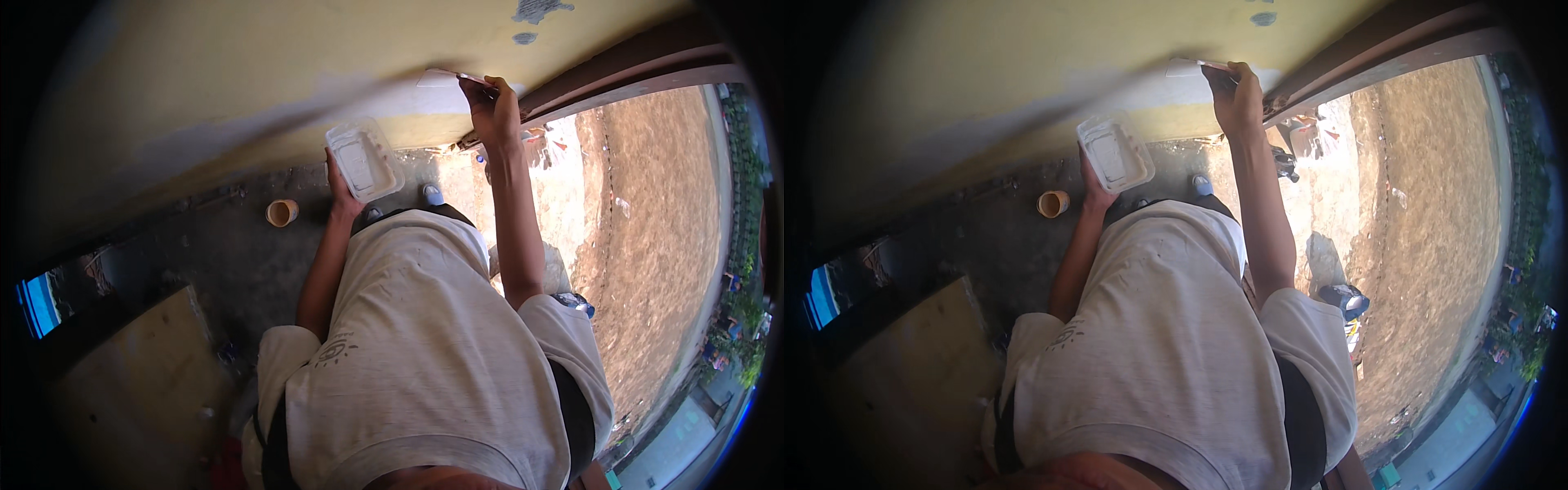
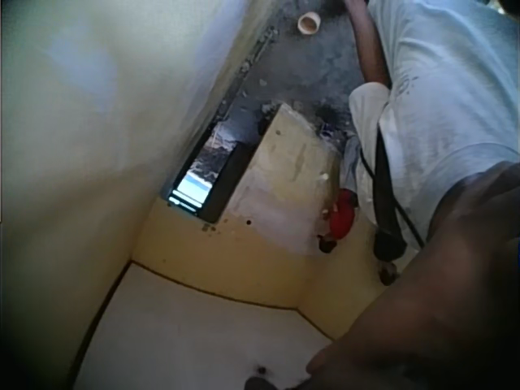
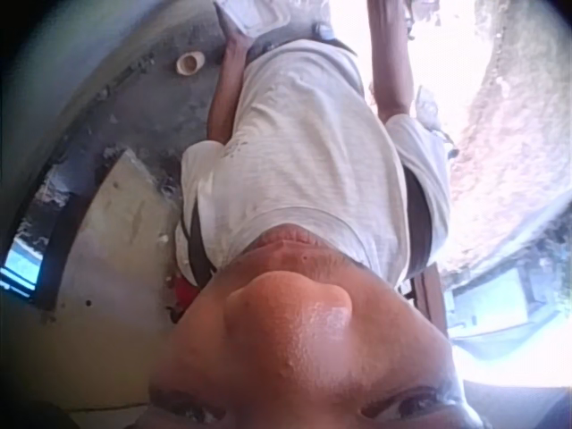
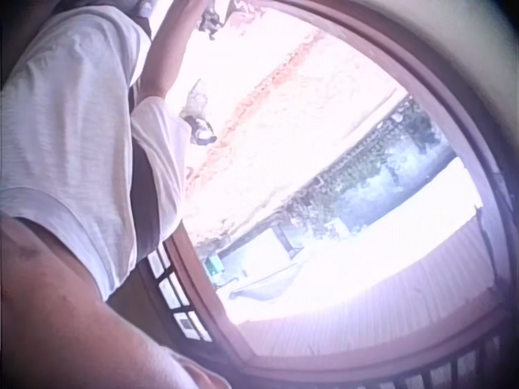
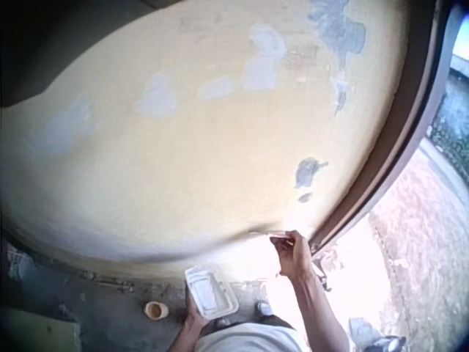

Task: The person applies a white patching compound to a hole in a wall using a red putty knife, repeatedly scraping and smoothing the substance over the damaged area while holding a small white container.

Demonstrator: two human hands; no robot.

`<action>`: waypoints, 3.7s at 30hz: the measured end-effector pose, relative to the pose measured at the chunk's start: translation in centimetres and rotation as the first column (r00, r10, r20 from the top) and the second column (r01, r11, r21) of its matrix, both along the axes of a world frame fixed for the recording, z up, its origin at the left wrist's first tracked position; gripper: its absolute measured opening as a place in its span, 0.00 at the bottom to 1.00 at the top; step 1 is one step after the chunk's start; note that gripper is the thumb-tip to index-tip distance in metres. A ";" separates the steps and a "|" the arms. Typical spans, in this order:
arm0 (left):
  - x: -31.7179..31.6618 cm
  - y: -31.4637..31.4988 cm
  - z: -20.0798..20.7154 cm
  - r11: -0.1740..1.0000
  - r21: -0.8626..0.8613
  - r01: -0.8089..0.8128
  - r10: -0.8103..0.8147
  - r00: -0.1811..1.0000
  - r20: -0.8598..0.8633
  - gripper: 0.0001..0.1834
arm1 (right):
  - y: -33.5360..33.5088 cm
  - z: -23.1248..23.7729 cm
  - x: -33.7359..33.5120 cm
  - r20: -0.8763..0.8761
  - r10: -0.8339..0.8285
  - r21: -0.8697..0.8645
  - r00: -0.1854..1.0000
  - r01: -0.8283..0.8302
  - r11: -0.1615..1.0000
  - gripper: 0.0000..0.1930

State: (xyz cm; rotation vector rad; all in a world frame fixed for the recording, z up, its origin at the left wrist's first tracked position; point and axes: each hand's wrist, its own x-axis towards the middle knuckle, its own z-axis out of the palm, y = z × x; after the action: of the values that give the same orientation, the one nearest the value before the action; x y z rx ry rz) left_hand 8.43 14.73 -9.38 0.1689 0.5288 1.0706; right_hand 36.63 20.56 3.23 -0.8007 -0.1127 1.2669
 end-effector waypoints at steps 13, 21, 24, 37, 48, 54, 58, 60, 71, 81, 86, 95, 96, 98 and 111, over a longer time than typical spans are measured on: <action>0.9 0.1 1.2 0.997 -0.006 -0.081 0.081 0.997 -0.016 0.43 | -3.2 -10.8 -1.8 0.051 0.178 -0.201 0.983 -0.165 0.966 0.06; 0.5 -0.1 0.7 0.995 -0.021 -0.102 0.102 0.994 -0.031 0.43 | -1.6 0.5 -1.1 -0.063 0.084 0.065 0.995 -0.080 0.995 0.09; 0.4 0.0 0.3 0.995 -0.005 -0.096 0.096 0.994 -0.058 0.43 | -3.1 3.6 -0.5 -0.079 0.063 0.095 0.995 -0.056 0.994 0.08; 0.0 0.1 -0.1 1.000 -0.008 -0.026 0.026 1.000 -0.005 0.43 | -0.2 -9.7 -2.7 0.147 0.232 -0.010 0.962 -0.233 0.972 0.11; -0.2 -0.1 -0.7 0.994 -0.017 -0.111 0.111 0.994 0.001 0.40 | -5.0 -1.1 0.8 0.059 0.071 0.164 0.996 -0.080 0.983 0.09; -0.2 -0.6 0.2 0.991 -0.045 -0.122 0.123 0.992 0.020 0.35 | -4.1 -13.7 -1.9 0.119 0.298 -0.159 0.947 -0.278 0.947 0.11; 0.0 -0.2 1.0 0.998 -0.013 -0.066 0.067 0.997 0.034 0.35 | -0.7 -14.3 -3.2 -0.051 0.164 -0.102 0.985 -0.168 0.980 0.12; -0.2 -0.2 1.2 0.995 -0.046 -0.086 0.087 0.996 0.018 0.35 | -0.5 -12.6 -3.1 -0.036 0.197 -0.045 0.980 -0.198 0.979 0.11; -0.1 -0.3 0.8 0.993 -0.035 -0.109 0.108 0.994 -0.023 0.41 | -4.6 2.4 -2.1 -0.097 0.062 0.206 0.993 -0.041 0.978 0.08; -0.2 -0.3 0.5 0.997 -0.049 -0.067 0.066 0.998 -0.020 0.42 | 0.1 -7.6 -2.5 0.058 0.258 0.043 0.964 -0.261 0.964 0.12; -0.7 -0.6 1.0 0.993 -0.060 -0.106 0.105 0.994 -0.011 0.36 | 0.2 3.6 -2.0 -0.046 0.156 0.031 0.987 -0.154 0.988 0.10; -0.7 -0.7 0.9 0.995 -0.023 -0.100 0.101 0.995 0.015 0.35 | -5.2 -6.7 -2.2 0.200 -0.015 -0.125 0.980 0.041 0.991 0.10; -0.8 -1.0 1.1 0.995 -0.021 -0.098 0.098 0.995 0.006 0.34 | -5.2 -8.8 -2.6 0.226 0.051 -0.204 0.973 -0.004 0.979 0.11; 0.2 -0.5 1.8 0.999 -0.003 -0.053 0.054 0.998 0.021 0.34 | -4.4 -15.0 -1.2 0.208 0.099 -0.363 0.973 -0.018 0.932 0.15; 1.5 -0.1 1.4 0.995 -0.012 -0.100 0.100 0.995 -0.005 0.41 | -4.0 6.7 0.0 0.277 0.087 0.103 0.957 -0.119 0.988 0.12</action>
State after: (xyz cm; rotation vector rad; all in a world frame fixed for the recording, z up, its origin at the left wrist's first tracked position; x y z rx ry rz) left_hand 9.95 14.66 -7.93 0.1350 0.5528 1.1643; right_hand 36.63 16.60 9.97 -0.8715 -0.4528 1.2299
